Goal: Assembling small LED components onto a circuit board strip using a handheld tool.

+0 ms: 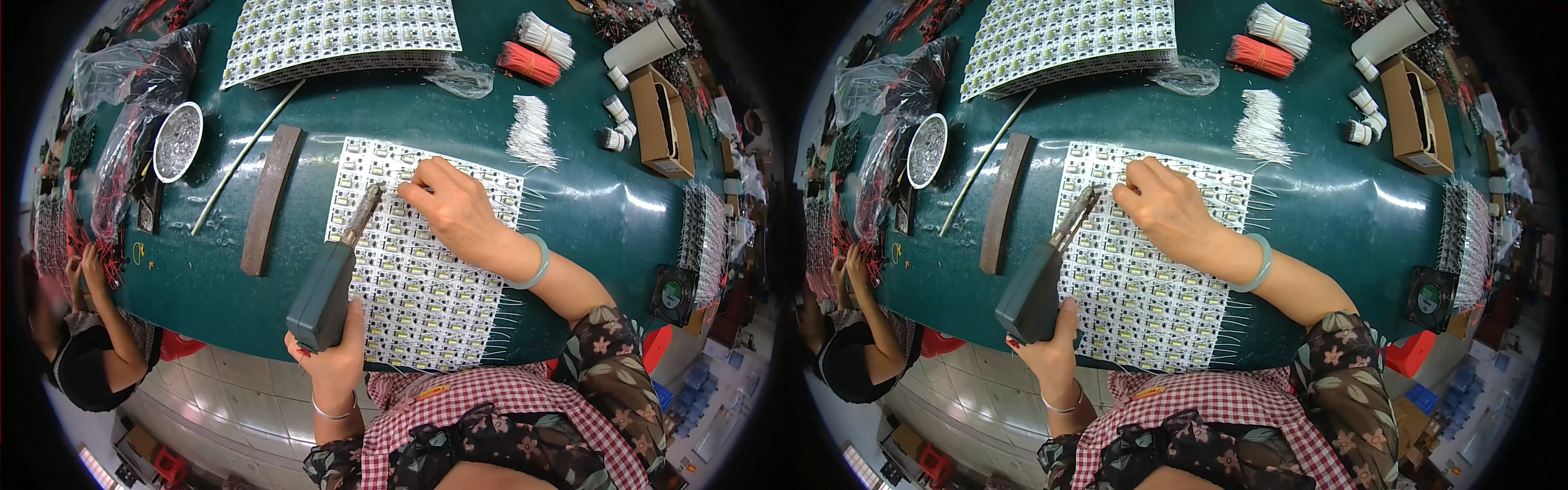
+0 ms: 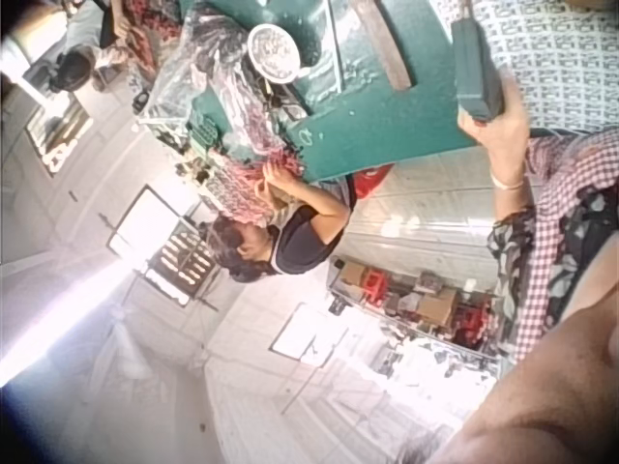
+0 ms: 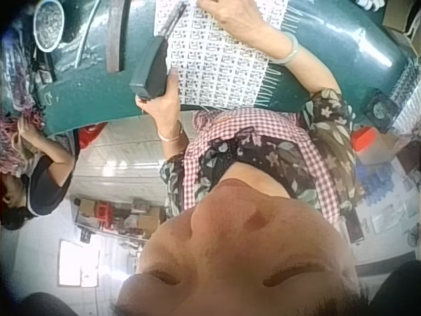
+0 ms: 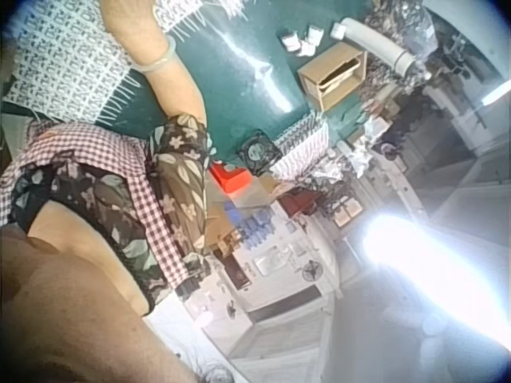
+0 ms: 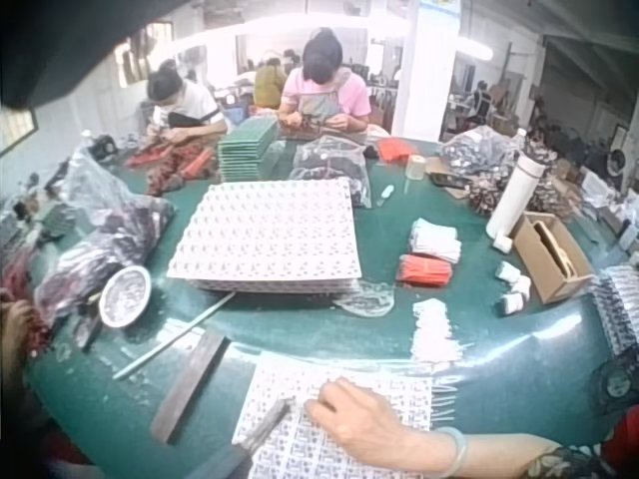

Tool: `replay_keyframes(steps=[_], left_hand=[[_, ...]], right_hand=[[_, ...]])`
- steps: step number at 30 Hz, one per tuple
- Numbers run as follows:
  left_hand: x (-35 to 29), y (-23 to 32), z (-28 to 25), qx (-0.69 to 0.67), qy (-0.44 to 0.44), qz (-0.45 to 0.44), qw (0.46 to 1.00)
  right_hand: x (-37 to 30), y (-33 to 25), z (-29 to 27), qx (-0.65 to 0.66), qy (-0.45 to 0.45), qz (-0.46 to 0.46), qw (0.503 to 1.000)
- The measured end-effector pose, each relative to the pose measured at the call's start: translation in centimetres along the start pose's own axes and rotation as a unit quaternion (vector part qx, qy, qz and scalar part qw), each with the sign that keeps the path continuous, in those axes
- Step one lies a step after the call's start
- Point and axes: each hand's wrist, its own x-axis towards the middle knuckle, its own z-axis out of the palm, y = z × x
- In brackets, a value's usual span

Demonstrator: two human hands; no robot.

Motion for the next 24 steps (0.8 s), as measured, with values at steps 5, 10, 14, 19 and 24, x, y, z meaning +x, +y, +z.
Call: replay_keyframes(steps=[5,10,14,19,24], left_hand=[[-0.31,-0.62,-0.19,0.007,0.043,0.023,0.999],[-0.1,-0.08,-0.27,0.01,0.015,0.008,1.0],[-0.16,-0.44,-0.04,-0.013,0.006,0.006,1.0],[0.29,0.02,0.29,-0.009,-0.011,0.051,0.999],[0.25,0.06,0.38,-0.003,-0.007,0.068,0.998]], right_hand=[[0.08,-0.12,0.0,-0.001,-0.005,-0.001,1.0],[0.08,-0.16,0.03,-0.005,-0.002,-0.001,1.0],[0.07,-0.12,-0.07,-0.009,-0.005,-0.002,1.0],[0.01,-0.08,-0.03,-0.011,-0.007,-0.001,1.0],[0.08,-0.21,0.06,-0.012,-0.005,-0.005,1.0]])
